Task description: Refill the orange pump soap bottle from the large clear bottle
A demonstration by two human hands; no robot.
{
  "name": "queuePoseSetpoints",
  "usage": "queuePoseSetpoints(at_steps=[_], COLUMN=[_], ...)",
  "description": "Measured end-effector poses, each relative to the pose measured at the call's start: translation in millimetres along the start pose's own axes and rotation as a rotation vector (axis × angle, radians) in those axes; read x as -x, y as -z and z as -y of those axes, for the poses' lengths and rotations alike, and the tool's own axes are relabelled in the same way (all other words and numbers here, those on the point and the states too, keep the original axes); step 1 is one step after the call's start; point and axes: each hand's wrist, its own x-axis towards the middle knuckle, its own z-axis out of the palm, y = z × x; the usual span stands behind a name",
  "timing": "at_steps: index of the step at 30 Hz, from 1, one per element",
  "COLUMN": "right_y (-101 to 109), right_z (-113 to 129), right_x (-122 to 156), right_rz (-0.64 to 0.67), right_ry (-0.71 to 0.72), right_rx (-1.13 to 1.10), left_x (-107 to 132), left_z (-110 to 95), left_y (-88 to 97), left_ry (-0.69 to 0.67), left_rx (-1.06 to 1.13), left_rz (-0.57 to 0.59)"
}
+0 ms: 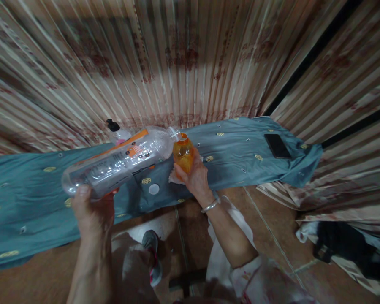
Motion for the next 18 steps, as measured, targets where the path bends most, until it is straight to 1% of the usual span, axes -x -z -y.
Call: queuePoseSetpoints(at_steps=[7,18], right_y=[-1.1,1.1], right_z=[-1.4,0.6], right_x=[0.3,-0.5], right_rz=[-0.017,0.0], right_ry=[0.004,-0.005], right_rx=[-0.008,-0.026], left_x=[-1.6,-1.5], left_z=[1.7,4.2], left_y=[1.1,3.0], left_ry=[0.003,-0.012], left_rx=[0.002,-0.001], left_rz=[0.013,0.016])
